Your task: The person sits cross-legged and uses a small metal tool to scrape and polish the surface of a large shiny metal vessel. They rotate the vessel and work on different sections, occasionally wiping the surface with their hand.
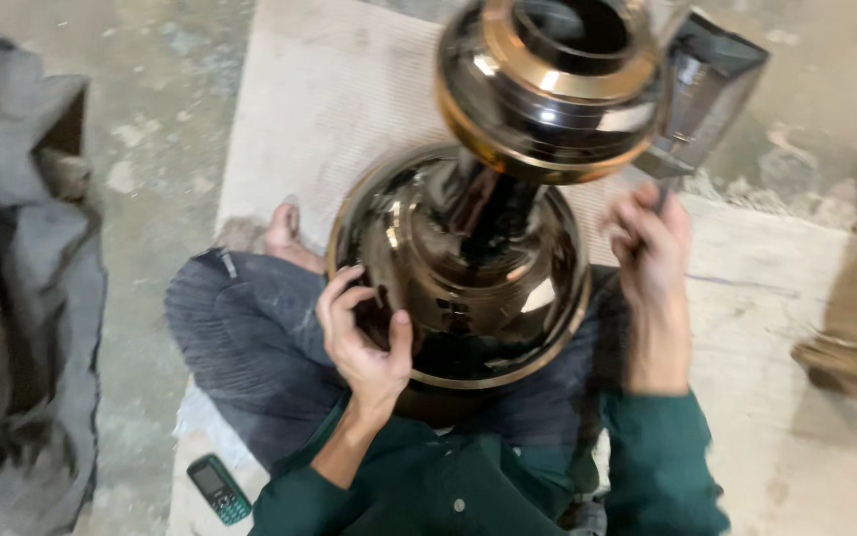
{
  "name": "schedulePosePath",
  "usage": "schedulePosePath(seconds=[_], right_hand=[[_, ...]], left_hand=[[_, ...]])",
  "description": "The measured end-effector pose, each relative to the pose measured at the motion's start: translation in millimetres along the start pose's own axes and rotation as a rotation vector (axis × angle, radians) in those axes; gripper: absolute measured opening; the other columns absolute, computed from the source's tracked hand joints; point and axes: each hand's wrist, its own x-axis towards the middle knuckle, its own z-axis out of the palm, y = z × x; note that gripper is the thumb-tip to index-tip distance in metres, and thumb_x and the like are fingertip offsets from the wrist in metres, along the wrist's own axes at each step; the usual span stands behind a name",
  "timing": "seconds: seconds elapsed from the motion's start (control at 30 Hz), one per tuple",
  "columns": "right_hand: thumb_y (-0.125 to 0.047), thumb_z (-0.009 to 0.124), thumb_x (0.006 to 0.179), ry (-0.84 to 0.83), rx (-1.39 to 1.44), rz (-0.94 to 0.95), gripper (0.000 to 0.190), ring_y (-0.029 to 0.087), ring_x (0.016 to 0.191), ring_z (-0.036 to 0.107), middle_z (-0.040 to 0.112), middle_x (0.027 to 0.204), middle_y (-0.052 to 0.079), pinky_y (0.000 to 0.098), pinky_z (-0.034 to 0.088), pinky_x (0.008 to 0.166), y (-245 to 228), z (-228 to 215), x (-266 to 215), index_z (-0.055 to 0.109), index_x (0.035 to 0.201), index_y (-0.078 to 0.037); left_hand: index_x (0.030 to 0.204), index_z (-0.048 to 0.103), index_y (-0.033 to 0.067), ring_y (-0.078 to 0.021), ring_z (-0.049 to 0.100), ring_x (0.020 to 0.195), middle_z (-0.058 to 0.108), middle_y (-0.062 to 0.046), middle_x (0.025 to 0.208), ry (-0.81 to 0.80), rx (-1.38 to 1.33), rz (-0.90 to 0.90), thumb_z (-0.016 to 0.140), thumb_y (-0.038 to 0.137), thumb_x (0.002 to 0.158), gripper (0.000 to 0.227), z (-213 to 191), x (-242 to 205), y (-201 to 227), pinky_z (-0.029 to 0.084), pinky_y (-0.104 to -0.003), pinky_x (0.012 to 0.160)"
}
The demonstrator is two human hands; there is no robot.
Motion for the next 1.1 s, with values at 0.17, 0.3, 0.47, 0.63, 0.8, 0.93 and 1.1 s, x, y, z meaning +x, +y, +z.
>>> schedulePosePath(seconds=[0.17,0.3,0.47,0.63,0.8,0.93,1.1], right_hand=[[-0.003,0.056,0.096,0.03,-0.188,0.036,0.011,0.013,0.083,0.076,0.068,0.085,0.006,0.0183,0.029,0.038,13.7,3.6,56.8,0.048,0.092,-0.01],[-0.006,0.056,0.096,0.079,-0.503,0.138,0.007,0.013,0.079,0.066,0.076,0.093,0.007,0.0198,0.033,0.04,46.5,-0.1,78.3,0.058,0.103,-0.008],[-0.016,0.058,0.105,-0.023,-0.395,0.149,0.019,0.012,0.088,0.07,0.075,0.103,0.007,0.0215,0.056,0.072,101.6,-10.9,92.1,0.067,0.114,-0.001],[-0.02,0.059,0.107,-0.057,-0.378,0.2,0.024,0.015,0.091,0.06,0.067,0.104,0.005,0.0306,0.049,0.079,133.5,-35.9,105.4,0.063,0.117,0.001],[-0.024,0.059,0.106,-0.005,-0.673,0.09,0.025,0.022,0.092,0.057,0.066,0.1,0.009,0.0372,0.048,0.081,120.0,-49.4,66.1,0.062,0.116,-0.001],[-0.029,0.057,0.108,0.074,-1.148,-0.092,0.027,0.045,0.095,0.066,0.069,0.099,0.026,0.0505,0.05,0.082,71.0,-34.0,-1.7,0.056,0.111,-0.002],[-0.032,0.053,0.109,0.232,-1.205,0.07,0.027,0.052,0.098,0.063,0.069,0.102,0.029,0.0568,0.047,0.08,24.2,16.5,-70.6,0.052,0.116,-0.006]], left_hand=[[0.123,0.053,0.0004,-0.0373,0.054,0.13,0.054,-0.021,0.142,-0.03,0.004,-0.035,0.073,0.025,0.09,0.046,-7.9,-5.0,-7.7,0.043,-0.045,0.112],[0.135,0.045,-0.0017,-0.0397,0.048,0.139,0.047,-0.024,0.15,-0.072,0.01,-0.026,0.068,0.029,0.094,0.057,-7.6,-6.3,-13.2,0.035,-0.048,0.12],[0.145,0.04,-0.0046,-0.0437,0.041,0.145,0.041,-0.026,0.156,-0.122,0.029,-0.038,0.064,0.022,0.087,0.068,-2.9,-2.8,-11.7,0.03,-0.05,0.124],[0.146,0.039,-0.0044,-0.0447,0.041,0.146,0.041,-0.026,0.157,-0.134,0.075,0.004,0.063,0.018,0.085,0.069,-1.9,0.7,-14.9,0.029,-0.05,0.125],[0.153,0.034,-0.0053,-0.0401,0.047,0.145,0.047,-0.025,0.156,-0.194,-0.059,0.062,0.055,0.03,0.085,0.08,-4.5,30.9,-42.3,0.034,-0.047,0.126],[0.153,0.038,-0.0057,-0.0409,0.047,0.15,0.051,-0.025,0.156,-0.389,-0.177,0.159,0.045,0.048,0.093,0.08,-6.0,73.1,-74.7,0.03,-0.049,0.129],[0.149,0.048,-0.0028,-0.0392,0.048,0.152,0.051,-0.022,0.16,-0.576,-0.234,0.245,0.032,0.063,0.091,0.089,-4.1,114.6,-83.6,0.033,-0.048,0.13]])
